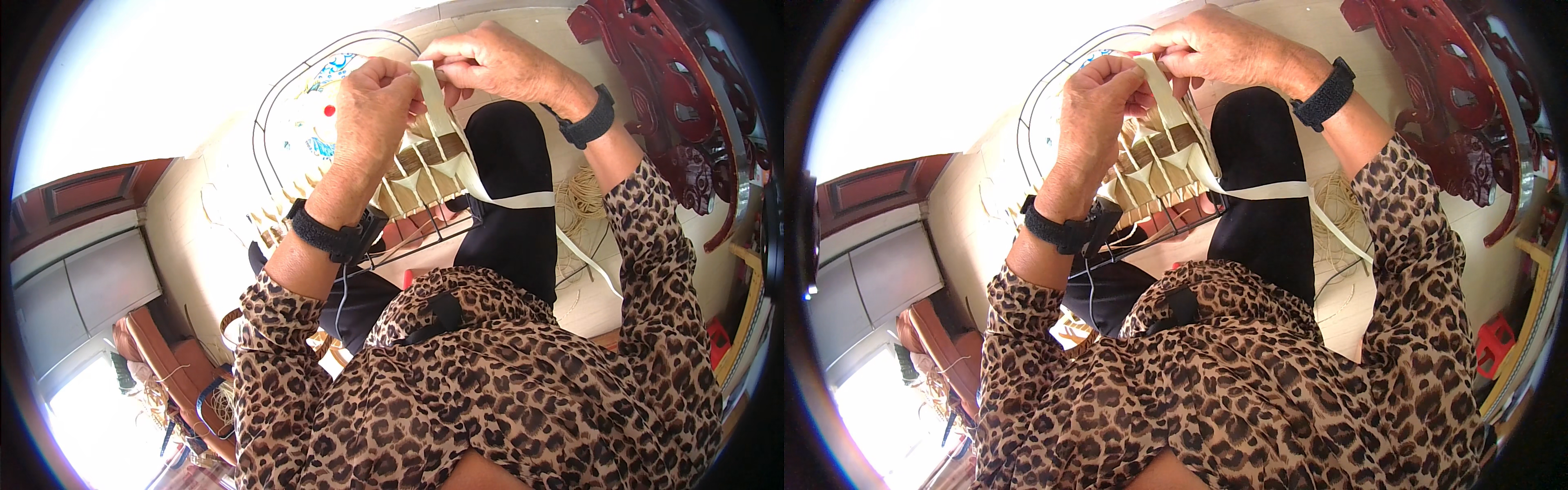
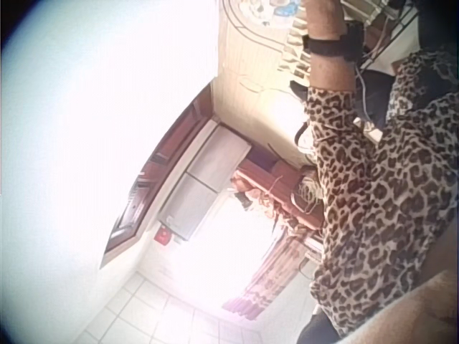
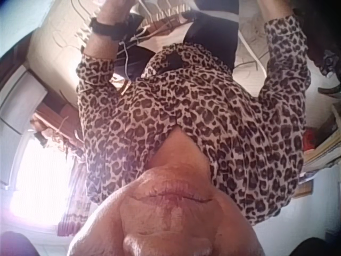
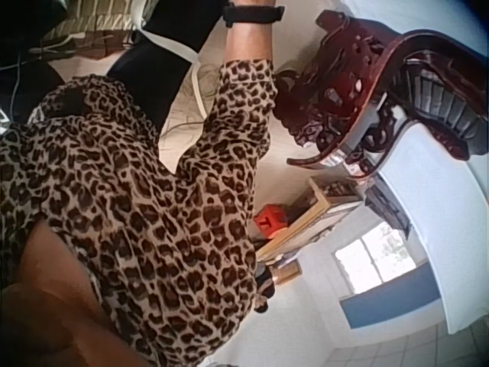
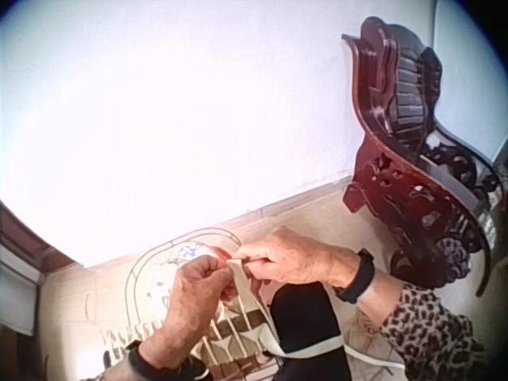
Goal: The person weaves white straps into a wire frame, tucking the ends through the existing woven layers to secure them.
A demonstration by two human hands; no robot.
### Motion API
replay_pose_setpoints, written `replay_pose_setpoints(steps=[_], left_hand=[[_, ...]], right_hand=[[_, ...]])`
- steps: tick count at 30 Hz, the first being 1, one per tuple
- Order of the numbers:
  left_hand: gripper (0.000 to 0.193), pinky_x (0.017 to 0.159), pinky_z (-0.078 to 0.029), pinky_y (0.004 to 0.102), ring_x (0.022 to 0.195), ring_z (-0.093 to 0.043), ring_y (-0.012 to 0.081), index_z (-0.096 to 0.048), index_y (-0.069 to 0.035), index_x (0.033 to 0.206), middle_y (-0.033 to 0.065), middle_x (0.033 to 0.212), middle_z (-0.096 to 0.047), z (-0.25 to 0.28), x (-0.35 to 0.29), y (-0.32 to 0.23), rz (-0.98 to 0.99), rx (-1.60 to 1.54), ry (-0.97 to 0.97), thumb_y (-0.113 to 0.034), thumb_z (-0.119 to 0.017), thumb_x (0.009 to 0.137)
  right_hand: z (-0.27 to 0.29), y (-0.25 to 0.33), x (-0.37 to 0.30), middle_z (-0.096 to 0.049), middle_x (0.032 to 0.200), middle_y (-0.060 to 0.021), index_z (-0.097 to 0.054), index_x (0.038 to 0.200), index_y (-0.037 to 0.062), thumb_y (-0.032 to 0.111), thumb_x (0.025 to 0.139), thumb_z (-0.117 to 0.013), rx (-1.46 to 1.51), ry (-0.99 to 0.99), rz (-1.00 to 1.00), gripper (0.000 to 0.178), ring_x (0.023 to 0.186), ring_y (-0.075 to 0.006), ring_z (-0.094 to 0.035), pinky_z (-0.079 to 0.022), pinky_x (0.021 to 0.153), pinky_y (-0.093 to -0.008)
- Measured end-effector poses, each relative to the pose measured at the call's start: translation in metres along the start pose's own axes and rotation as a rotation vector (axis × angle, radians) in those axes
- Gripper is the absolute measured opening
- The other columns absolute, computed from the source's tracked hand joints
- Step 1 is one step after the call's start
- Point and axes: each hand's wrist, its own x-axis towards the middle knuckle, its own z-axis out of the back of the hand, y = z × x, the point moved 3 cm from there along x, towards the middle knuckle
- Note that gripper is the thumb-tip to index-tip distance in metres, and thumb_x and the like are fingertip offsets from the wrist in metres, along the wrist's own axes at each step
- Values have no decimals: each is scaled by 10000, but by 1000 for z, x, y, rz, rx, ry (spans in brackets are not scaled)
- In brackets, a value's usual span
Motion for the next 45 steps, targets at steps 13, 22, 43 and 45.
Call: replay_pose_setpoints(steps=[13, 22, 43, 45], left_hand=[[136, 600, -450, 223, 639, -565, 95, -594, 16, 822, 51, 699, -606, 0, 5, 1, -41, -36, 70, -113, -550, 822], [152, 522, -406, 248, 537, -469, 68, -646, 1, 792, 20, 585, -571, 5, 12, 0, -137, 357, 72, -121, -558, 806], [227, 715, -443, 227, 746, -565, 91, -667, -2, 944, 32, 770, -647, 38, 32, -13, -314, 99, -225, -195, -605, 842], [140, 451, -405, 252, 452, -452, 89, -642, -47, 865, 17, 562, -540, 45, -3, -18, -103, 60, -271, -172, -578, 860]], right_hand=[[-6, -18, 6, -591, 687, -12, -611, 918, 36, 109, 842, -523, -36, -8, -69, 138, 631, -79, -575, -445, 509, -235], [-21, 14, 0, -550, 677, -98, -534, 759, 17, 37, 760, -551, -522, -596, 461, 27, 560, -230, -540, -437, 515, -361], [-5, -9, 39, -607, 660, -49, -631, 876, -24, 221, 814, -628, -60, -152, 85, 252, 631, -101, -567, -461, 588, -247], [-20, -9, 23, -589, 631, -57, -640, 801, -32, 221, 785, -652, -216, 96, -49, 253, 598, -96, -519, -420, 553, -253]])
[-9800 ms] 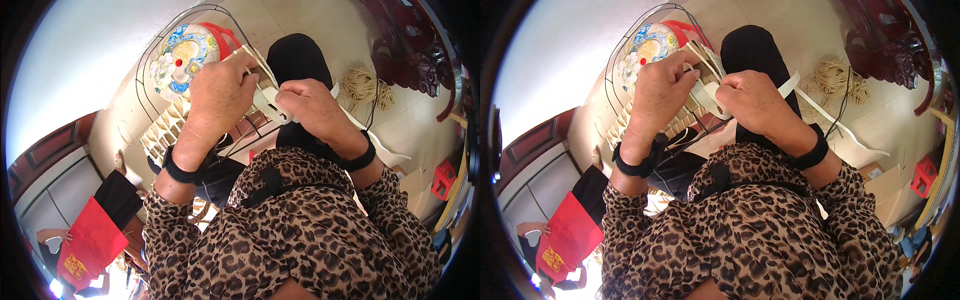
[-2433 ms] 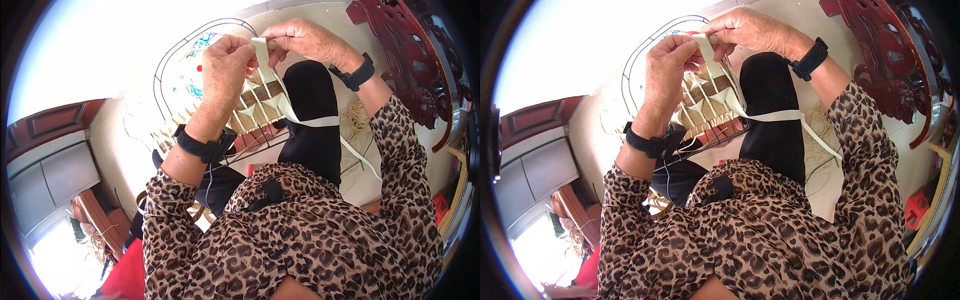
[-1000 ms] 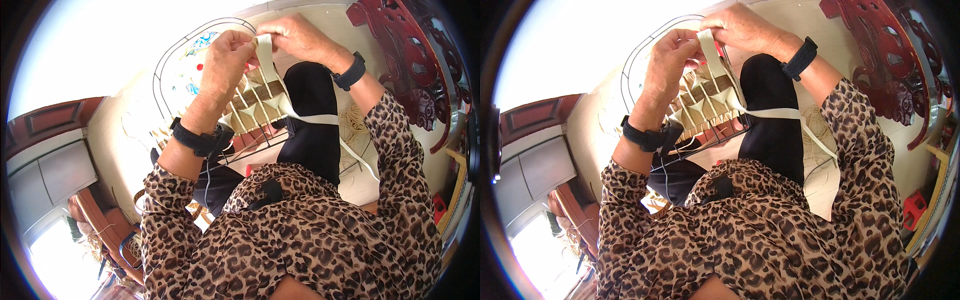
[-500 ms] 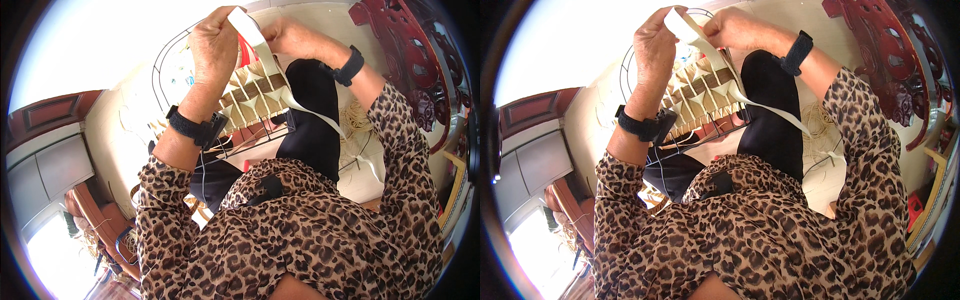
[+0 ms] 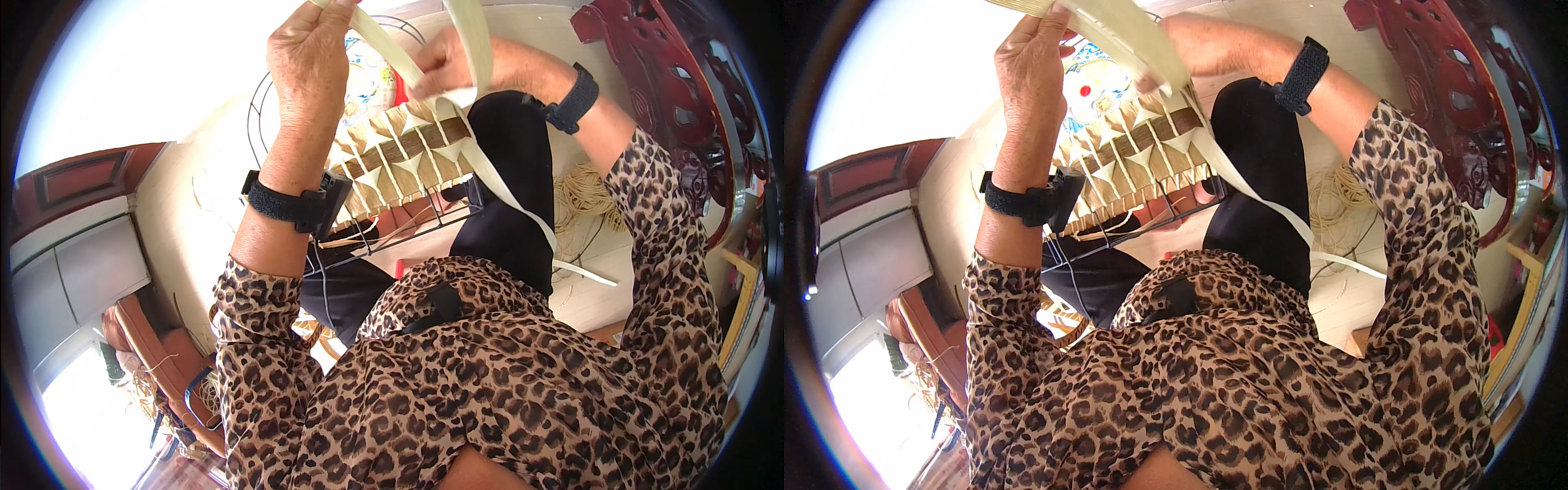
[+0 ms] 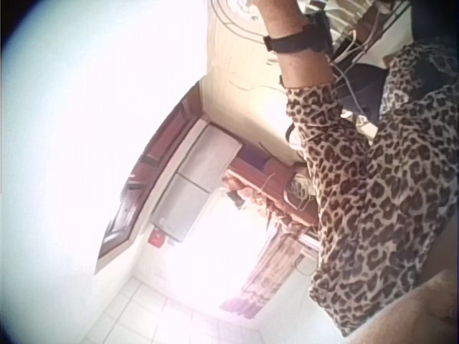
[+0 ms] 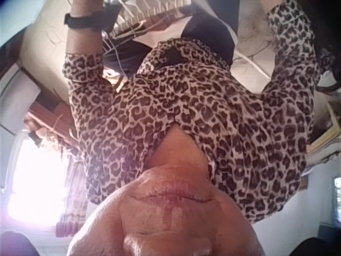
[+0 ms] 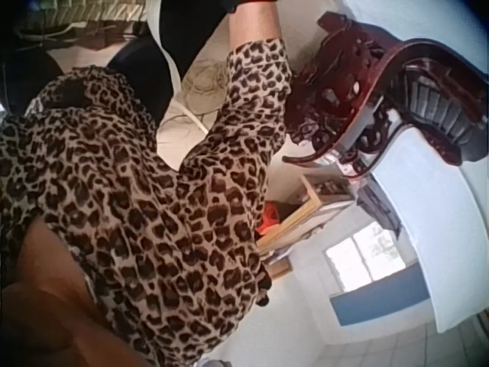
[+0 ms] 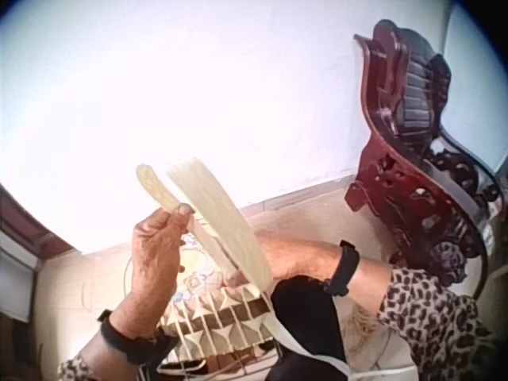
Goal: The person weaves white straps into a wire frame, tucking the ends through the existing woven layers to secure them.
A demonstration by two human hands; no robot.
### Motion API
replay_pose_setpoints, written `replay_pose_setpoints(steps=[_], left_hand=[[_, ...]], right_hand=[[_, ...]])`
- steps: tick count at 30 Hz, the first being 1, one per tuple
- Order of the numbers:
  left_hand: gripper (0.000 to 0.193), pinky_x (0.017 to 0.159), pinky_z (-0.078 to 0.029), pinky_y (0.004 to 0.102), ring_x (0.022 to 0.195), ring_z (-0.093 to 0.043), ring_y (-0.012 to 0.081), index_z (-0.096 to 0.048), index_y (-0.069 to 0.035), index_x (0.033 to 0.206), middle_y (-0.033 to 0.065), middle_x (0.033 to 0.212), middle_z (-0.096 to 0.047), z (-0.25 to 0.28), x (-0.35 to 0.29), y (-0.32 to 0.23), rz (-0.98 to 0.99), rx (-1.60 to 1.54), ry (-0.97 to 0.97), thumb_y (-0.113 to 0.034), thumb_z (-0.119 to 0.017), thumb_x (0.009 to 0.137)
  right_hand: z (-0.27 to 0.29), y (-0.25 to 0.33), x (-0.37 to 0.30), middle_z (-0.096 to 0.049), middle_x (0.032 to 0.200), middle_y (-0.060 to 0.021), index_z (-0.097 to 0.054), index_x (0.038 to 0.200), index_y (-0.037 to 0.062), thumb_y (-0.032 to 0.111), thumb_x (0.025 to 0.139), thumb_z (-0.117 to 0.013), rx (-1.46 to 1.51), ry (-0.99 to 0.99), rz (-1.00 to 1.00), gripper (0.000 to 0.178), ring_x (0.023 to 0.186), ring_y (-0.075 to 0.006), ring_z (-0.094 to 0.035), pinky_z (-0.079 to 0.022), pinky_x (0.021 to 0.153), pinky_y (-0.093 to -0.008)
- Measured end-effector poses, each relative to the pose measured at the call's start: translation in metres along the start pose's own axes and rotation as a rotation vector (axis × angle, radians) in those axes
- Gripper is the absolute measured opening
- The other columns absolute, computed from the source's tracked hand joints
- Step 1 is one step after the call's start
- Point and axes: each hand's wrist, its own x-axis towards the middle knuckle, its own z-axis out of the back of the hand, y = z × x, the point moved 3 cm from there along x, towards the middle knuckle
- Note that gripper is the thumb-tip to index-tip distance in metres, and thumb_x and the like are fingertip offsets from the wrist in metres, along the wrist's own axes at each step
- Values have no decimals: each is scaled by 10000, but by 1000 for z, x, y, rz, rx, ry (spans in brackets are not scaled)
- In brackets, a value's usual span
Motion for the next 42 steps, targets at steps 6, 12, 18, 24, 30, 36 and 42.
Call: replay_pose_setpoints(steps=[6, 12, 18, 24, 30, 36, 42], left_hand=[[320, 610, -450, 244, 605, -515, 77, -624, -28, 1059, 50, 679, -598, -38, 6, 9, -106, 230, 281, -239, -618, 820], [207, 539, -441, 238, 520, -501, 77, -676, -22, 847, 48, 574, -581, -37, 15, 4, -220, 124, 249, -209, -589, 840], [203, 455, -368, 202, 475, -452, 65, -646, 18, 931, 13, 575, -541, 4, 14, -4, -135, -235, 12, -160, -559, 887], [234, 599, -441, 242, 583, -514, 93, -650, -3, 852, 29, 632, -572, -45, -9, 6, -154, 285, 513, -223, -571, 851], [222, 547, -416, 229, 551, -490, 89, -664, -17, 828, 11, 600, -549, -26, 17, -1, -202, -91, 167, -213, -567, 869], [238, 488, -385, 211, 519, -481, 81, -628, 18, 936, 18, 568, -531, 1, -4, -6, -115, -246, 22, -202, -547, 899], [210, 537, -419, 222, 542, -489, 80, -656, -15, 789, 6, 568, -530, -47, -5, 9, -60, 174, 463, -189, -567, 865]], right_hand=[[38, 18, 23, -590, 657, -20, -602, 761, 31, 122, 834, -600, 32, -338, -103, 117, 555, -73, -482, -419, 512, -215], [69, 46, 22, -583, 654, -20, -641, 832, 32, 180, 825, -629, 457, -583, -23, 149, 549, -92, -479, -414, 482, -231], [25, 21, 18, -585, 659, -26, -637, 836, 28, 193, 835, -618, 361, -183, -289, 166, 579, -102, -536, -449, 521, -226], [81, 27, 26, -586, 656, -33, -608, 803, 34, 213, 851, -600, 599, -618, 278, 185, 587, -105, -551, -449, 540, -215], [22, -7, 24, -589, 646, -48, -660, 765, 31, 174, 777, -655, 748, -7, 115, 143, 590, -110, -511, -412, 543, -252], [1, 20, 19, -616, 622, -79, -680, 851, 6, 236, 815, -621, 252, -66, -303, 240, 568, -135, -548, -425, 528, -287], [82, 39, 25, -578, 648, -30, -630, 903, 28, 246, 864, -584, 616, -665, 163, 226, 586, -92, -539, -442, 532, -212]])
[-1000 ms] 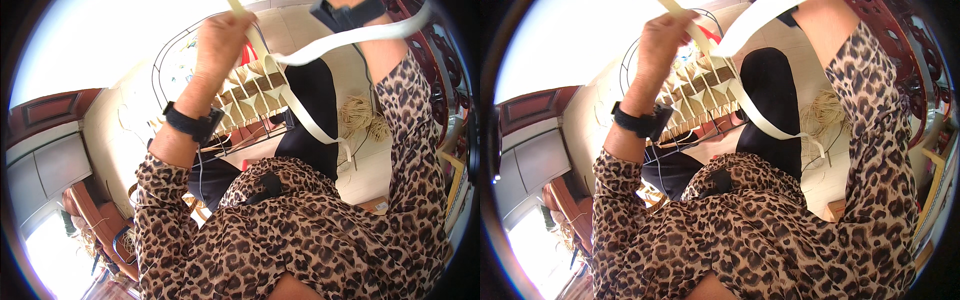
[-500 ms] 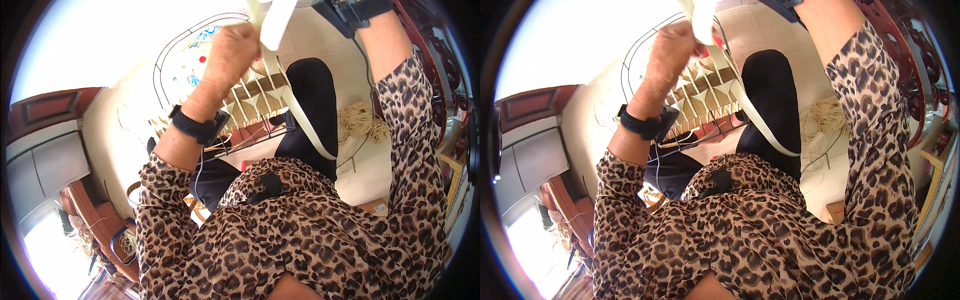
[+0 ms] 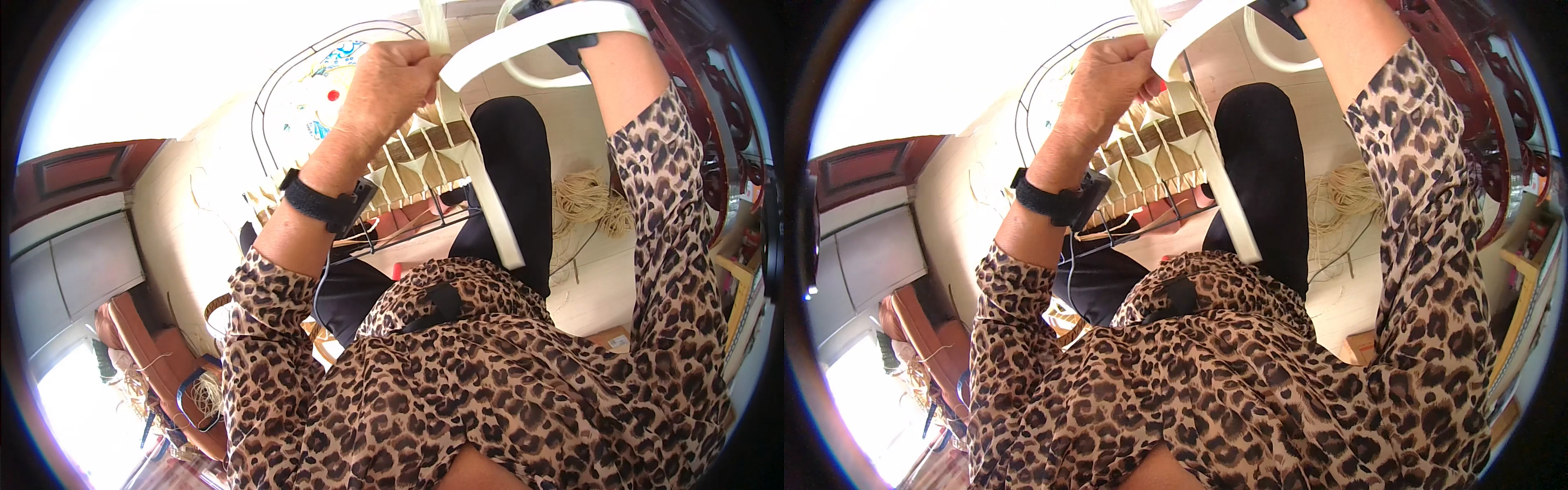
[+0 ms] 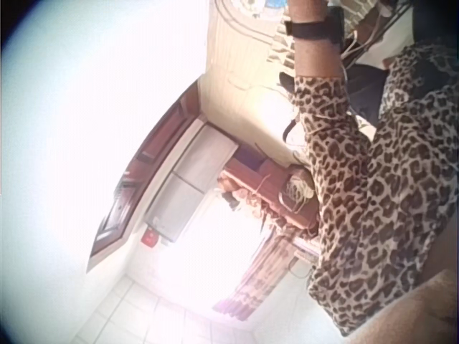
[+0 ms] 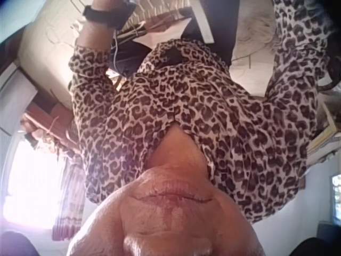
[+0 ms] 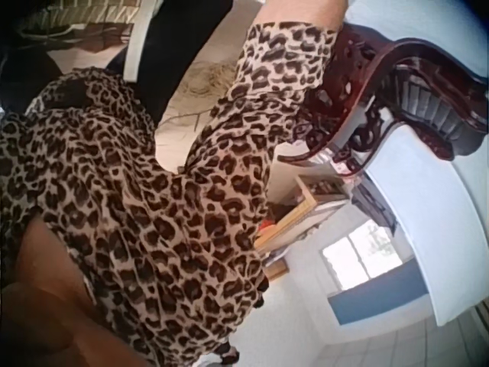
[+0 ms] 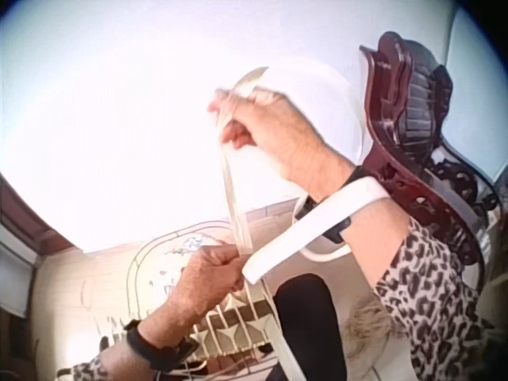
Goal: The person weaves white straps into a wire frame, tucking the ends through the existing woven layers to secure them.
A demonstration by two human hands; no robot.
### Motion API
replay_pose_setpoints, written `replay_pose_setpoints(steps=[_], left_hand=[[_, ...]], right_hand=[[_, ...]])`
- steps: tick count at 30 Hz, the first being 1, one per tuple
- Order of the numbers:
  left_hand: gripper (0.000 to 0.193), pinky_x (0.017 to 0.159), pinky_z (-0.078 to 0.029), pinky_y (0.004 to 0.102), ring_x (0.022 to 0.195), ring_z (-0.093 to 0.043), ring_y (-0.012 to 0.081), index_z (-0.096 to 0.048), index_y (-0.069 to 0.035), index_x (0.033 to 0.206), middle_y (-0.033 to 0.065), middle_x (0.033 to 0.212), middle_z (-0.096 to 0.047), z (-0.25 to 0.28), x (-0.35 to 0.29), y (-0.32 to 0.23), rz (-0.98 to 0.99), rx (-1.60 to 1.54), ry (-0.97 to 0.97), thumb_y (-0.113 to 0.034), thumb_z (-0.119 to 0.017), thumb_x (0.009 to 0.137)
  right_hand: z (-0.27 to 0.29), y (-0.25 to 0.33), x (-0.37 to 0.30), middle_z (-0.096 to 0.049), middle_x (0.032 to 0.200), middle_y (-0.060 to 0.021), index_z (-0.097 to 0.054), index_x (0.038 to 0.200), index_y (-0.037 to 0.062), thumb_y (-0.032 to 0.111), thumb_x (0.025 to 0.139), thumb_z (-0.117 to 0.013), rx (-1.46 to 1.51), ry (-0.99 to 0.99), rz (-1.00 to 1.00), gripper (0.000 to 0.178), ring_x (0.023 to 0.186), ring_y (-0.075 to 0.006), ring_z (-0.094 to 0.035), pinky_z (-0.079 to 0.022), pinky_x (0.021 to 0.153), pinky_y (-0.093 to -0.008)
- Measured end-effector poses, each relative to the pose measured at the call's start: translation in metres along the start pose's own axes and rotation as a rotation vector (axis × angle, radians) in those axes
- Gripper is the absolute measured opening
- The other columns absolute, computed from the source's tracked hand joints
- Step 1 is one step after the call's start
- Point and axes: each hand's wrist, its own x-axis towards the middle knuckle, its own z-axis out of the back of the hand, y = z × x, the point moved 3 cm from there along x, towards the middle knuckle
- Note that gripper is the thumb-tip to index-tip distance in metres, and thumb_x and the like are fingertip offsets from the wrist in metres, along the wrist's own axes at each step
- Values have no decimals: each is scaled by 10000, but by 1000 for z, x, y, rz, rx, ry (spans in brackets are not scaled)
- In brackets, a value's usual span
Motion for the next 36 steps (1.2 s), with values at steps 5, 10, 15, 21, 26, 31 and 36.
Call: replay_pose_setpoints(steps=[5, 10, 15, 21, 26, 31, 36], left_hand=[[197, 530, -428, 225, 538, -504, 67, -681, -36, 837, 22, 584, -579, 32, 6, 1, -115, -160, -227, -221, -617, 813], [205, 498, -408, 204, 520, -492, 80, -638, -5, 858, 21, 589, -560, 46, -21, -18, -126, -392, -377, -199, -575, 879], [376, 738, -459, 264, 859, -583, 146, -578, -5, 1137, 101, 904, -639, 39, -4, 7, -68, 56, -230, -235, -603, 841], [345, 759, -465, 269, 805, -591, 160, -590, -6, 1113, 114, 897, -646, 20, -20, 26, 138, 319, 123, -221, -601, 844], [278, 683, -451, 252, 727, -567, 101, -612, 0, 1037, 56, 795, -631, 11, -17, 33, 96, 280, 237, -197, -597, 840], [240, 683, -447, 245, 717, -563, 96, -618, -1, 1006, 41, 795, -631, 11, -6, 37, 159, 261, 255, -170, -599, 836], [220, 692, -442, 238, 716, -553, 90, -625, -7, 989, 31, 783, -624, 9, -6, 38, 213, 244, 249, -163, -599, 836]], right_hand=[[-5, -20, -22, -515, 676, 7, -595, 896, 51, 280, 835, -630, -127, 168, -141, 240, 586, -98, -484, -425, 549, -207], [-33, -70, -81, -611, 651, -35, -673, 827, -12, 201, 803, -647, -149, 720, -616, 216, 564, -84, -514, -400, 523, -229], [30, -73, -43, -577, 572, -53, -622, 760, 13, 211, 858, -550, -124, -146, -300, 232, 487, -129, -541, -436, 465, -241], [56, -107, -65, -570, 655, -138, -589, 866, 3, 106, 702, -626, -1030, 632, -205, 197, 579, -302, -558, -461, 568, -386], [22, -68, -92, -577, 884, -59, -551, 1116, 26, 148, 699, -663, -557, 787, -208, 449, 832, -161, -550, -469, 756, -293], [9, -88, -97, -551, 734, -59, -608, 922, 7, 232, 734, -686, -430, 514, -244, 304, 685, -130, -519, -438, 655, -280], [7, -94, -97, -512, 612, -14, -588, 775, -5, 219, 766, -666, -388, 365, -327, 237, 577, -86, -448, -387, 550, -272]])
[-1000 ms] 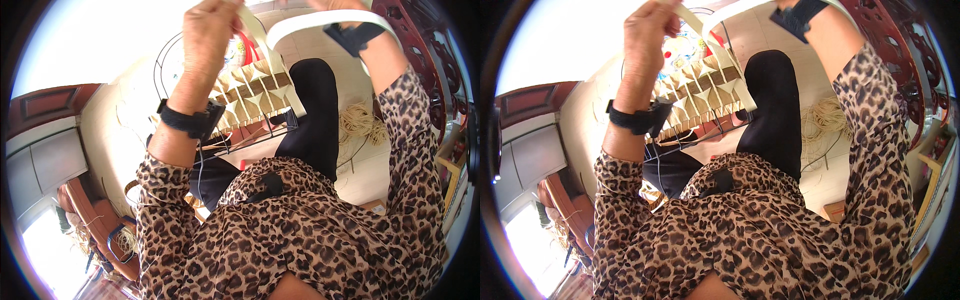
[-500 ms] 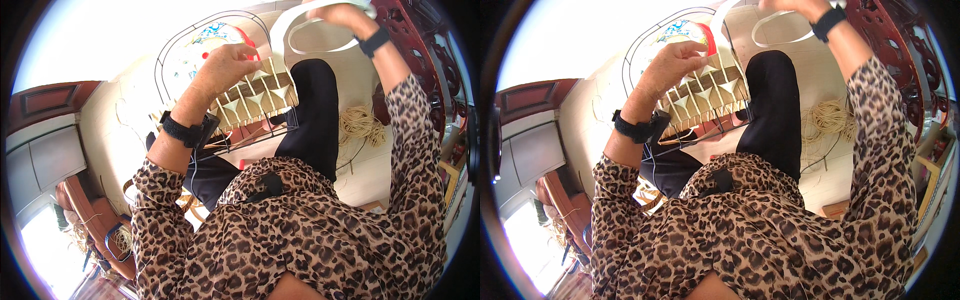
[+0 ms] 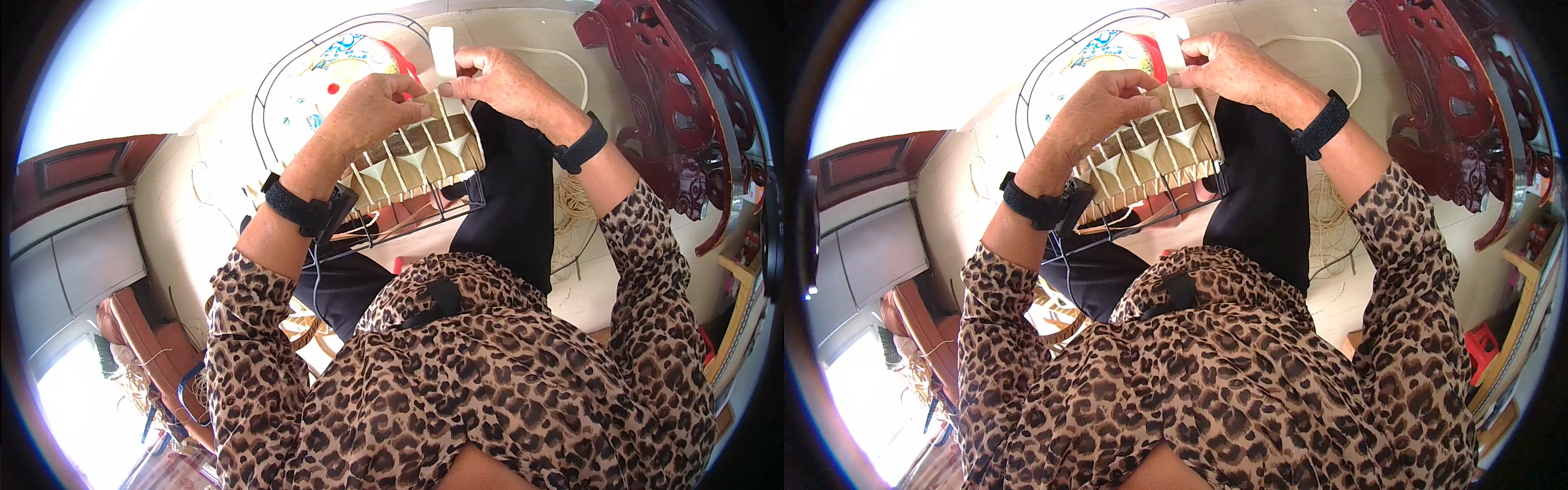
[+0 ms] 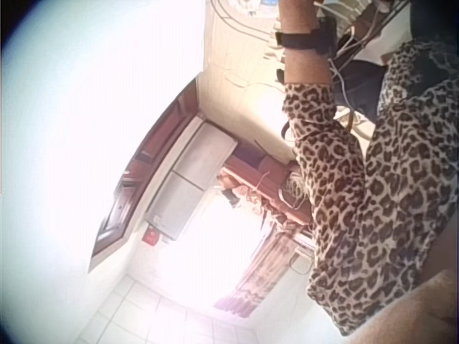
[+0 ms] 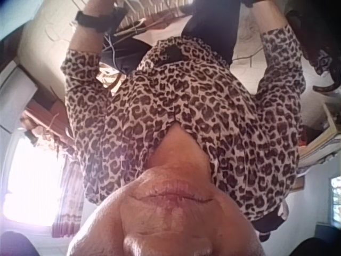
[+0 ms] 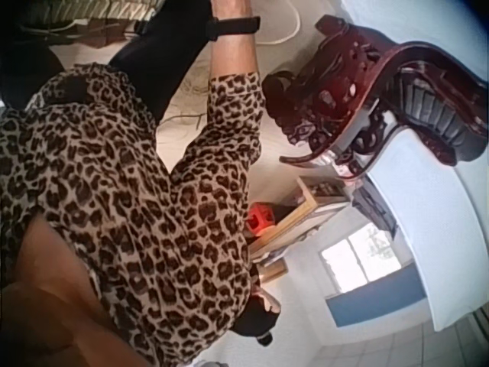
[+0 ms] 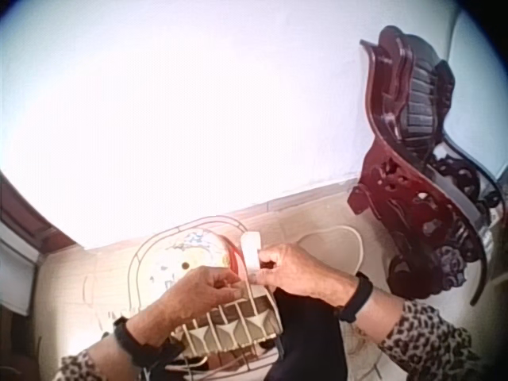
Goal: The person weaves white straps into a wire frame, tucking the ends through the existing woven layers to secure them.
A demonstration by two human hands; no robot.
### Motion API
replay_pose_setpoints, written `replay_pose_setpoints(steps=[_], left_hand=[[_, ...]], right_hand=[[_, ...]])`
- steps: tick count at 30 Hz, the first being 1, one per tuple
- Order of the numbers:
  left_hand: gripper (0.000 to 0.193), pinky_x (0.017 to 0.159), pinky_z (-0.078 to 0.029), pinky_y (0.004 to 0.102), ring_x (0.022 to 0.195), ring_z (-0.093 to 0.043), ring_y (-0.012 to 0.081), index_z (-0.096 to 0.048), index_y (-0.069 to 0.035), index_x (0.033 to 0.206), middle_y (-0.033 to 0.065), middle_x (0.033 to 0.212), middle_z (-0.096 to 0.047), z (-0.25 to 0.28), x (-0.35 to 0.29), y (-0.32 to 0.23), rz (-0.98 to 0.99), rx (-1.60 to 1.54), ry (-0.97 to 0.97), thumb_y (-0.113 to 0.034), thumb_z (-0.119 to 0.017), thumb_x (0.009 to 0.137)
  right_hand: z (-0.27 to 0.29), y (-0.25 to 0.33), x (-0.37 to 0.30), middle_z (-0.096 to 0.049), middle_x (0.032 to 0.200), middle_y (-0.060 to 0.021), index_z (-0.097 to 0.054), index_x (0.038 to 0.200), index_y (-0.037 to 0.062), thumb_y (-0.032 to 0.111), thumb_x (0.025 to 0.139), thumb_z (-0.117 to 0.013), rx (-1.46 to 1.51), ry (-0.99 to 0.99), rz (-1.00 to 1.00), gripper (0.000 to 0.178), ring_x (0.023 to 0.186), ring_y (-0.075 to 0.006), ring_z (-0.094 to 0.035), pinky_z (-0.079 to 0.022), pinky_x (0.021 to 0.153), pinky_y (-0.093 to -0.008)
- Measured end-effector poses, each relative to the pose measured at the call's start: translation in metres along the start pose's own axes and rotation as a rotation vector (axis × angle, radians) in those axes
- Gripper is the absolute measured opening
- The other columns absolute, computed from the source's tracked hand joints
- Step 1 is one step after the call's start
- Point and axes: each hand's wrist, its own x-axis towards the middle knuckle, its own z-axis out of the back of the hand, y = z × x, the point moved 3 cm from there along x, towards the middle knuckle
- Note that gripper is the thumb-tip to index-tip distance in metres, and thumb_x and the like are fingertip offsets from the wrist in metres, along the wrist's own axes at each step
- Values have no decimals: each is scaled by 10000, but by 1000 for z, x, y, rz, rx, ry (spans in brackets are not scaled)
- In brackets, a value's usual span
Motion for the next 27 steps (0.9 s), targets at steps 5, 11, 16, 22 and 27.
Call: replay_pose_setpoints(steps=[5, 11, 16, 22, 27], left_hand=[[269, 674, -437, 228, 706, -548, 87, -587, -26, 1078, 30, 800, -606, -1, -6, -10, 15, 24, -83, -149, -581, 839], [348, 718, -446, 251, 812, -539, 104, -553, -72, 1145, 35, 878, -599, 4, -27, -13, -17, 21, -28, -131, -620, 808], [544, 839, -465, 336, 952, -557, 237, -508, -81, 1199, 116, 1166, -530, -5, -48, -8, -289, 233, -135, -147, -727, 705], [628, 954, -392, 382, 1126, -470, 308, -481, -88, 1238, 136, 1262, -469, -15, -57, -9, -355, 403, -296, -121, -727, 661], [637, 1027, -295, 404, 1212, -394, 317, -492, -105, 1246, 146, 1303, -439, -13, -56, -7, -354, 391, -271, -125, -725, 653]], right_hand=[[1, 0, -8, -500, 594, -10, -578, 749, -4, 230, 772, -665, 44, -50, 6, 250, 565, -86, -434, -377, 534, -271], [7, -1, -7, -561, 609, -47, -587, 761, 2, 241, 768, -665, -103, -79, 76, 252, 548, -142, -500, -400, 546, -302], [8, 24, -31, -562, 706, -55, -555, 765, 21, 167, 782, -650, -421, -234, 97, 175, 652, -162, -555, -445, 614, -297], [-27, 39, -61, -506, 835, -54, -581, 821, 57, 144, 692, -679, -535, -148, 433, 184, 806, -217, -545, -481, 683, -338], [-30, 39, -59, -486, 839, -52, -572, 802, 48, 67, 692, -651, -538, -186, 423, 137, 826, -219, -532, -479, 670, -327]])
